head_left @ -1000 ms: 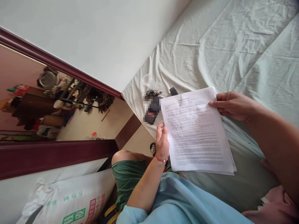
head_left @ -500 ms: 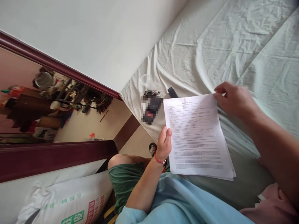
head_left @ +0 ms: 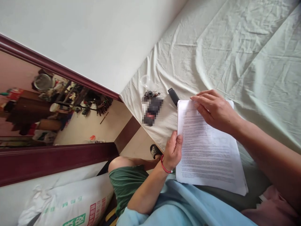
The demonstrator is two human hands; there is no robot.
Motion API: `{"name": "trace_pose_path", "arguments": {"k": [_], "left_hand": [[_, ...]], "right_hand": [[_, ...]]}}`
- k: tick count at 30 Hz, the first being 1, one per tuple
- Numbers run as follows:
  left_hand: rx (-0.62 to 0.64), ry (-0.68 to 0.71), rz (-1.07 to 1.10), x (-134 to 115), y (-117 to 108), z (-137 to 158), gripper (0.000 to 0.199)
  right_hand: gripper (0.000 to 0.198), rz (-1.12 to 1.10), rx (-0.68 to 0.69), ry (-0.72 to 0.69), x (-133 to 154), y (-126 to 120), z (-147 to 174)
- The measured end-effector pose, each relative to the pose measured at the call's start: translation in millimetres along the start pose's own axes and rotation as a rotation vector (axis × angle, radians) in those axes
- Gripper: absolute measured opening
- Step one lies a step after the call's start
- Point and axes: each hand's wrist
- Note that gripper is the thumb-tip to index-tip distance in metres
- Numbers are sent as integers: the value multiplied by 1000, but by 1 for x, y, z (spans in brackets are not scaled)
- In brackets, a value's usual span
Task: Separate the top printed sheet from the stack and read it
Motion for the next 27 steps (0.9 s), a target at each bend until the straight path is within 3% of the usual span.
{"name": "trace_pose_path", "arguments": {"k": [12, 27], "left_hand": [[-18, 78, -7, -5, 9, -3, 38], [-14, 72, -46, -5, 13, 2, 41]], "right_hand": [[37, -48, 80, -46, 5, 1, 0], [29, -155, 37, 46, 15, -10, -2]]}}
Point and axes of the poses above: each hand's wrist, its own z-axis away from the middle knuckle, its own y-axis out of the palm, x = y × z, and after that the axes turned 3 degrees about z, right-handed
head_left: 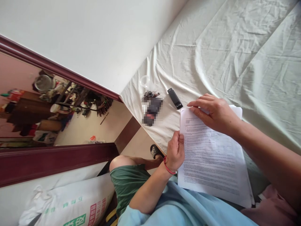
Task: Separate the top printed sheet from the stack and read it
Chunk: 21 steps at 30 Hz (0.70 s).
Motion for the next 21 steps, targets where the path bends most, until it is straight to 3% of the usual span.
{"name": "trace_pose_path", "arguments": {"k": [13, 21], "left_hand": [[17, 44, -120, -9, -1, 5, 34], [37, 51, -129, -11, 0, 4, 36]], "right_hand": [[18, -272, 32, 69, 15, -13, 0], [21, -163, 22, 49, 14, -10, 0]]}}
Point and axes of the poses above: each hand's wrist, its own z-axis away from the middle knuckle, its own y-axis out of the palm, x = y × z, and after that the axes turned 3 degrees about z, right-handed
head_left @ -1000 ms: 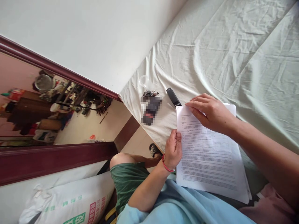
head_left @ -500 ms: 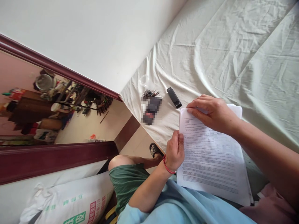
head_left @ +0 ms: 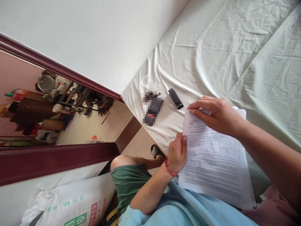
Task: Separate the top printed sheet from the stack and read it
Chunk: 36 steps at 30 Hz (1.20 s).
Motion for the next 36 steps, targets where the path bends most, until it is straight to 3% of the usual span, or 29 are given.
{"name": "trace_pose_path", "arguments": {"k": [8, 13, 18, 36], "left_hand": [[32, -42, 154, -2, -1, 2, 43], [64, -79, 64, -1, -1, 2, 48], [45, -88, 108, 3, -1, 3, 50], [37, -45, 86, 6, -3, 7, 46]], "right_hand": [[23, -26, 26, -33, 4, -1, -1], [22, -55, 37, -98, 5, -1, 0], [16, -118, -9, -98, 4, -2, 1], [22, -28, 0, -238, -6, -2, -2]]}}
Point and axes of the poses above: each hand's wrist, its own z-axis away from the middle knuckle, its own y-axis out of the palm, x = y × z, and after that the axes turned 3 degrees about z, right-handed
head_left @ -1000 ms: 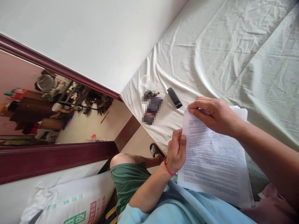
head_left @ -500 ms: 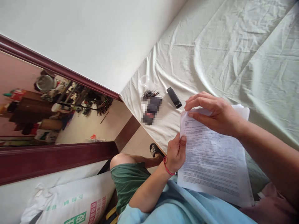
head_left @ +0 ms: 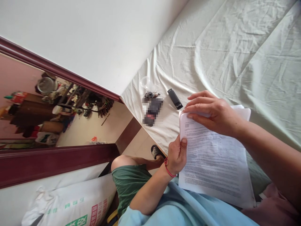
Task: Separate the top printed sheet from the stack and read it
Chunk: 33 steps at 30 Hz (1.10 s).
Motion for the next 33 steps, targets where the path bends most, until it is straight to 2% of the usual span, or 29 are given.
{"name": "trace_pose_path", "arguments": {"k": [10, 19, 33], "left_hand": [[-24, -16, -16, -1, 2, -1, 48], [-7, -20, -46, -2, 3, -1, 49], [21, 51, -136, -1, 2, 0, 47]], "right_hand": [[18, 31, -65, -22, 5, -5, -1], [11, 48, -68, -88, 0, -4, -1], [10, 17, -58, -58, -2, -2, -1]]}}
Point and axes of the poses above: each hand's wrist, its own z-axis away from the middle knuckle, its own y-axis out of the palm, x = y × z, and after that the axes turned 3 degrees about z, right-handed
